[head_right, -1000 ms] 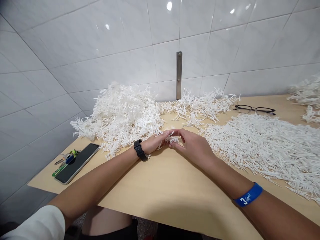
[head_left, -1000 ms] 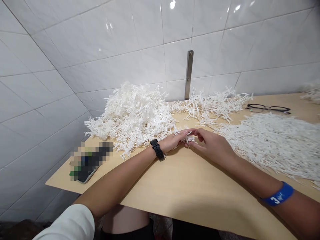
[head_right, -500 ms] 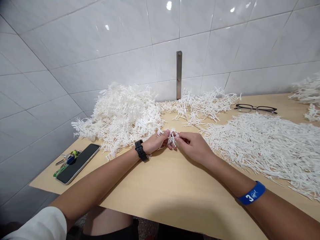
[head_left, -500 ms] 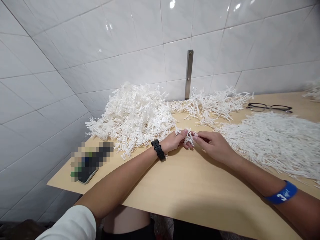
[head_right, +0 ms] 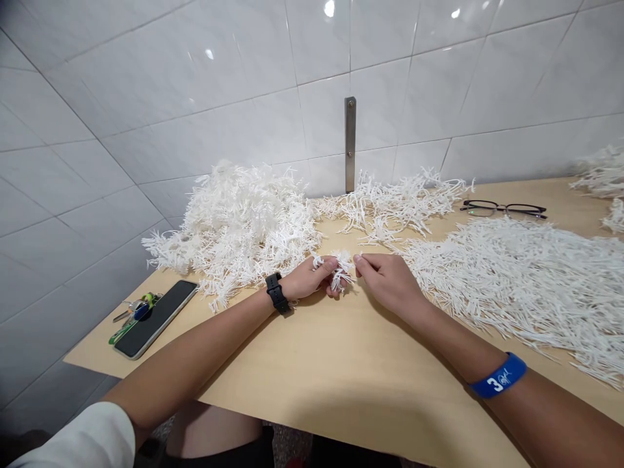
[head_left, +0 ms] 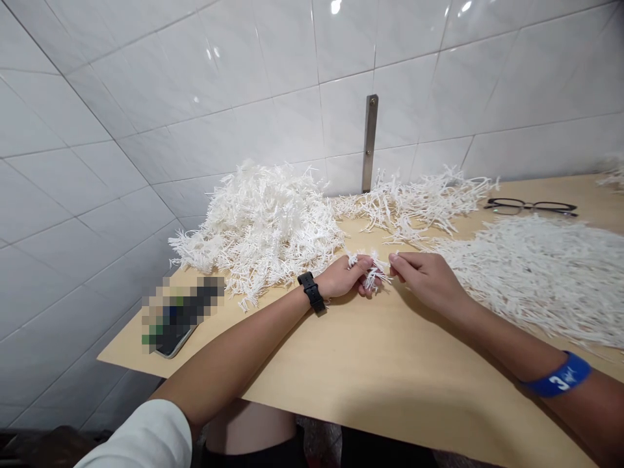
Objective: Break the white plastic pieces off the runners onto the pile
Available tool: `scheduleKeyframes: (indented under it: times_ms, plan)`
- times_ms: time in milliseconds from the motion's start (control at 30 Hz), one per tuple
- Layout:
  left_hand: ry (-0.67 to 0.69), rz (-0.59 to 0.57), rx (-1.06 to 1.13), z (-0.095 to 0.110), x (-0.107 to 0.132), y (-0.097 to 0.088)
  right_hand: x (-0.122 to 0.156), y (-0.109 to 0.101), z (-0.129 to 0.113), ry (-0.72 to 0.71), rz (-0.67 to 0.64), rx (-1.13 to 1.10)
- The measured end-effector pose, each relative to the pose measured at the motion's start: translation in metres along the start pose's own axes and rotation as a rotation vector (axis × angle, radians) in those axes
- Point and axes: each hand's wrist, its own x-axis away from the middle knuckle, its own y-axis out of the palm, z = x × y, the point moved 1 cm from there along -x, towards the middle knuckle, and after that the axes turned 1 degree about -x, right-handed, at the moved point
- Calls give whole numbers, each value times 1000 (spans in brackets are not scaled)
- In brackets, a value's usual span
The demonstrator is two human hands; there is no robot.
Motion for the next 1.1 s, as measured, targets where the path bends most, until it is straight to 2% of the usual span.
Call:
scheduleKeyframes:
  times_ms: [167, 233, 333, 467, 533, 633, 733, 800, 933, 1100]
  plan:
    - [-21, -56, 106, 0, 2, -2, -13, -35, 17, 190, 299, -27]
    - [-46, -26, 131, -1, 1, -4, -19, -48, 25, 192, 323, 13]
    - [-75, 36, 140, -2, 0, -6, -21, -47, 29, 104, 195, 52]
    - [-101, 111, 227, -3, -1, -8, -14, -22, 23, -123, -157, 129]
    - [-107, 136, 253, -4, -2, -9, -12, -15, 22, -240, -245, 211]
    - [-100, 140, 225, -5, -2, -9, -12, -15, 23, -321, -214, 258]
    - [-60, 81, 123, -4, -1, -7, -10, -18, 18, -272, -121, 204]
    - [-19, 36, 42, -2, 0, -5, -7, -17, 11, -221, -106, 162]
    - [28, 2, -67, 0, 2, -2, -2, -5, 2, -171, -220, 193]
    - [64, -49, -177, 1, 5, 1, 1, 1, 6, -251, -326, 207]
